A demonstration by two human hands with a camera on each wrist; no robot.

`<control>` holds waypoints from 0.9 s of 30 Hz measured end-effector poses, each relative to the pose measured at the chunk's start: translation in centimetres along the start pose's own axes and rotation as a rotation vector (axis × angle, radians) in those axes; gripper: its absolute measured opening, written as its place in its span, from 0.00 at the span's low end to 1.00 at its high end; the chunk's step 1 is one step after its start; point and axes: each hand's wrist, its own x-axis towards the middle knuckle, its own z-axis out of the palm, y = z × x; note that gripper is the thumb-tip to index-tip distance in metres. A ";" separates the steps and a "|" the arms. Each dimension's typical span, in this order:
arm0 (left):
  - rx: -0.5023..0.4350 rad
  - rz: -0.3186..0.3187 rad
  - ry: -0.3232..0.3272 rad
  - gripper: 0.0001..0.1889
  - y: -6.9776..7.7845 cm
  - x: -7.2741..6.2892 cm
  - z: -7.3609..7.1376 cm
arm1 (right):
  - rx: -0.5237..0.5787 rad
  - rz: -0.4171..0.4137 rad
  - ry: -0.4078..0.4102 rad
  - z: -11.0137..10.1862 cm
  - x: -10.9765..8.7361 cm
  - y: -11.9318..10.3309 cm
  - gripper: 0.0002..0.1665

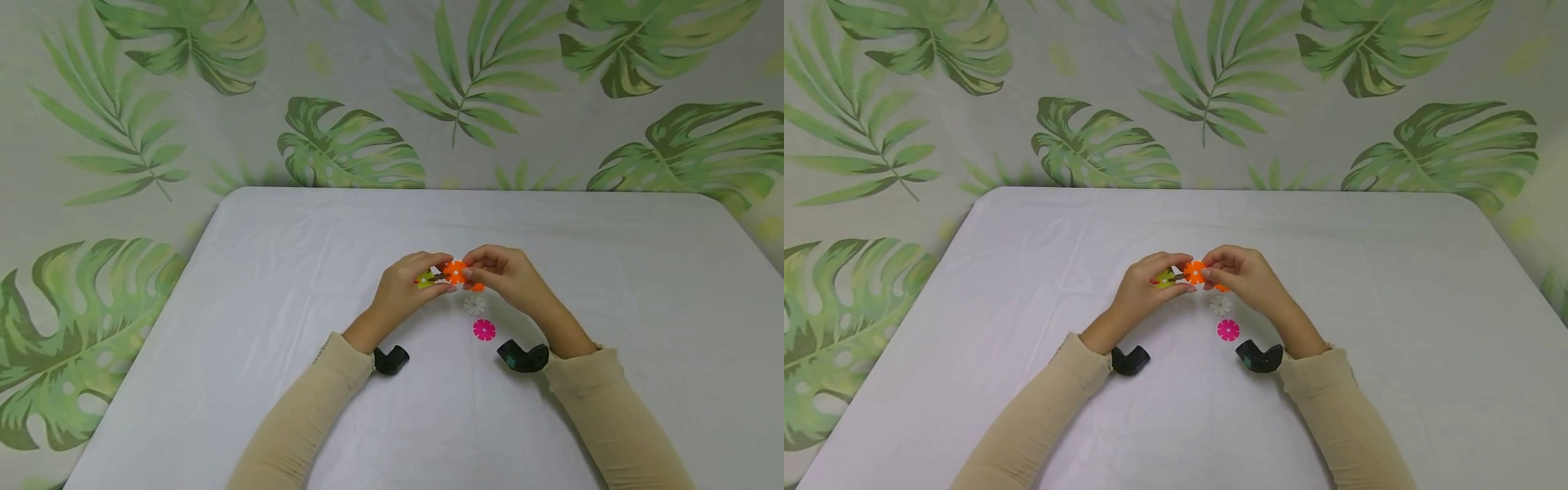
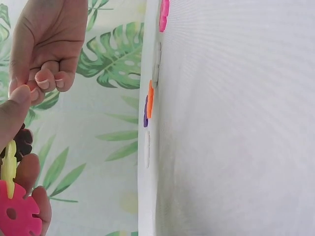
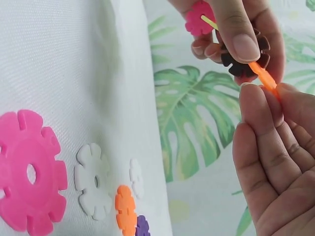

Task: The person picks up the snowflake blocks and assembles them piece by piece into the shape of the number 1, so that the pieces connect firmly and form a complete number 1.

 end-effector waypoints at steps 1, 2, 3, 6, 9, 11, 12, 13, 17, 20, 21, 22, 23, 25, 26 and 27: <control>0.001 -0.001 -0.003 0.21 0.0 0.0 0.0 | 0.006 0.002 -0.002 0.0 0.0 0.0 0.10; 0.004 -0.002 -0.005 0.20 0.0 0.0 0.0 | 0.011 0.001 -0.006 0.0 0.0 0.0 0.10; 0.006 -0.003 -0.006 0.20 0.0 0.0 0.0 | 0.016 0.004 -0.006 0.0 0.0 0.0 0.10; 0.016 -0.002 -0.003 0.19 -0.1 0.0 0.0 | 0.021 0.006 -0.015 0.0 0.1 0.0 0.10; 0.030 0.005 0.010 0.18 -0.1 0.0 0.0 | -0.003 0.009 -0.005 -0.1 0.1 -0.1 0.11; 0.041 0.012 0.026 0.18 -0.1 0.0 0.0 | -0.030 0.006 0.013 -0.3 0.1 -0.2 0.12; 0.047 0.016 0.034 0.18 -0.1 0.0 0.0 | -0.049 0.007 0.023 -0.4 0.1 -0.2 0.12; 0.052 0.017 0.042 0.19 -0.1 0.0 0.0 | -0.064 0.007 0.031 -0.5 0.1 -0.4 0.13; 0.064 0.009 0.064 0.20 -0.1 0.0 0.0 | -0.099 -0.016 0.056 -1.0 -0.1 -0.9 0.16; 0.064 -0.004 0.071 0.20 -0.1 0.0 0.0 | -0.097 -0.037 0.073 -1.3 -0.5 -1.3 0.19; 0.063 -0.007 0.071 0.20 -0.1 0.0 -0.1 | -0.098 -0.043 0.076 -1.4 -0.6 -1.4 0.20; 0.062 -0.009 0.071 0.20 -0.1 0.0 -0.1 | -0.104 -0.047 0.082 -1.5 -0.7 -1.5 0.20; 0.062 -0.011 0.071 0.20 -0.1 0.0 -0.1 | -0.110 -0.050 0.087 -1.6 -0.9 -1.5 0.21; 0.065 -0.015 0.069 0.20 -0.2 0.0 -0.1 | -0.134 -0.052 0.092 -1.7 -1.2 -1.5 0.22; 0.064 -0.017 0.068 0.20 -0.2 0.0 -0.1 | -0.146 -0.049 0.093 -1.8 -1.3 -1.4 0.23; 0.064 -0.018 0.067 0.20 -0.2 0.0 0.0 | -0.164 -0.045 0.093 -1.9 -1.5 -1.4 0.23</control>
